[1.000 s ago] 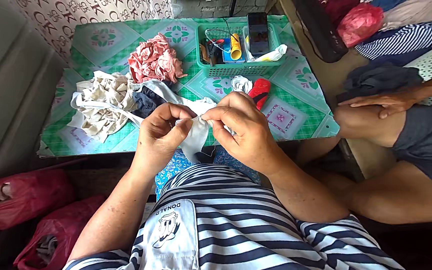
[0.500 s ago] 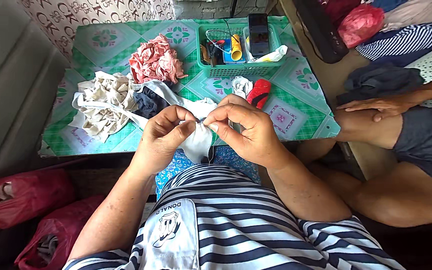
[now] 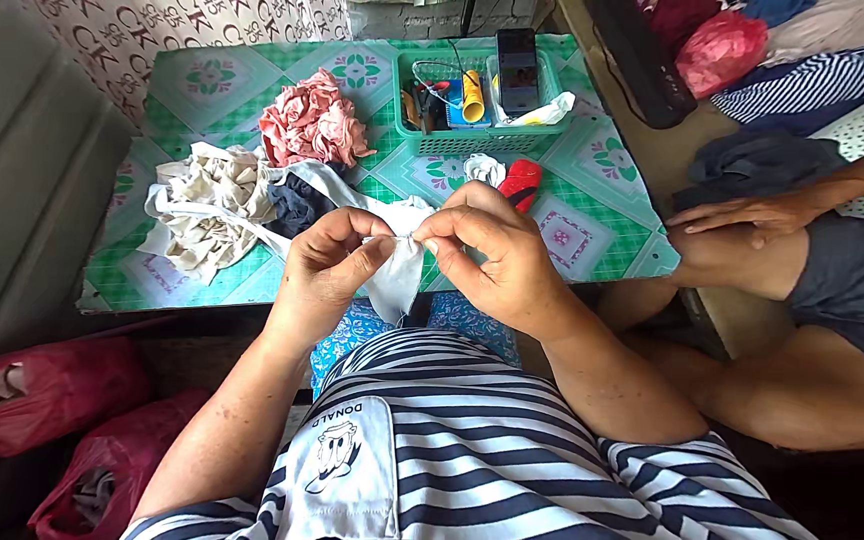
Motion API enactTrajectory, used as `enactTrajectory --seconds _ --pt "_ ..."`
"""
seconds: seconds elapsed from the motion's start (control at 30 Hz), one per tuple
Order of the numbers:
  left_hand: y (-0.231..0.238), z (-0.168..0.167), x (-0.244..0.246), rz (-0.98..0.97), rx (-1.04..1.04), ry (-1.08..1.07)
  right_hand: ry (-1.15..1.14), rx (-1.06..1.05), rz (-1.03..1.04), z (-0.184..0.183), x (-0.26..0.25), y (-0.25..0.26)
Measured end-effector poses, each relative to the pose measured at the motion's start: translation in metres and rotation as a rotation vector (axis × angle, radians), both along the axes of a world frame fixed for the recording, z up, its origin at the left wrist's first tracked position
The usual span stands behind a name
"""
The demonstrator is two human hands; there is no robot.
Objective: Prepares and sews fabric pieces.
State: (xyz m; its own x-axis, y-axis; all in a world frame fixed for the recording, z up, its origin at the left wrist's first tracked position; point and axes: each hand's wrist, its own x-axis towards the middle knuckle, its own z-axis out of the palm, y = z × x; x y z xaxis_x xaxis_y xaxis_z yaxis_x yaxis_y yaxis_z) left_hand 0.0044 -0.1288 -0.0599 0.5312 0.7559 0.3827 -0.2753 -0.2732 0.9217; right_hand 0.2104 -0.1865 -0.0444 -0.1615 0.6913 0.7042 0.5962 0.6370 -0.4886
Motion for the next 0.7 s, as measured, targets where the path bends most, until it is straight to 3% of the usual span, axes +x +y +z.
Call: enactTrajectory --seconds 0.27,0.53,0.7 --pt "-0.001 -0.003 0.002 0.095 0.204 0.044 -0.154 0.109 -0.104 0.001 -0.007 -0.005" --pt "-0.003 -0.007 0.006 0.416 0.750 0.286 -0.300 0.152 -0.205 -0.002 -0.015 -0.007" --pt "-0.004 -0.008 0.007 0.496 0.884 0.337 -0.301 0.142 -0.210 -0.005 -0.016 -0.006"
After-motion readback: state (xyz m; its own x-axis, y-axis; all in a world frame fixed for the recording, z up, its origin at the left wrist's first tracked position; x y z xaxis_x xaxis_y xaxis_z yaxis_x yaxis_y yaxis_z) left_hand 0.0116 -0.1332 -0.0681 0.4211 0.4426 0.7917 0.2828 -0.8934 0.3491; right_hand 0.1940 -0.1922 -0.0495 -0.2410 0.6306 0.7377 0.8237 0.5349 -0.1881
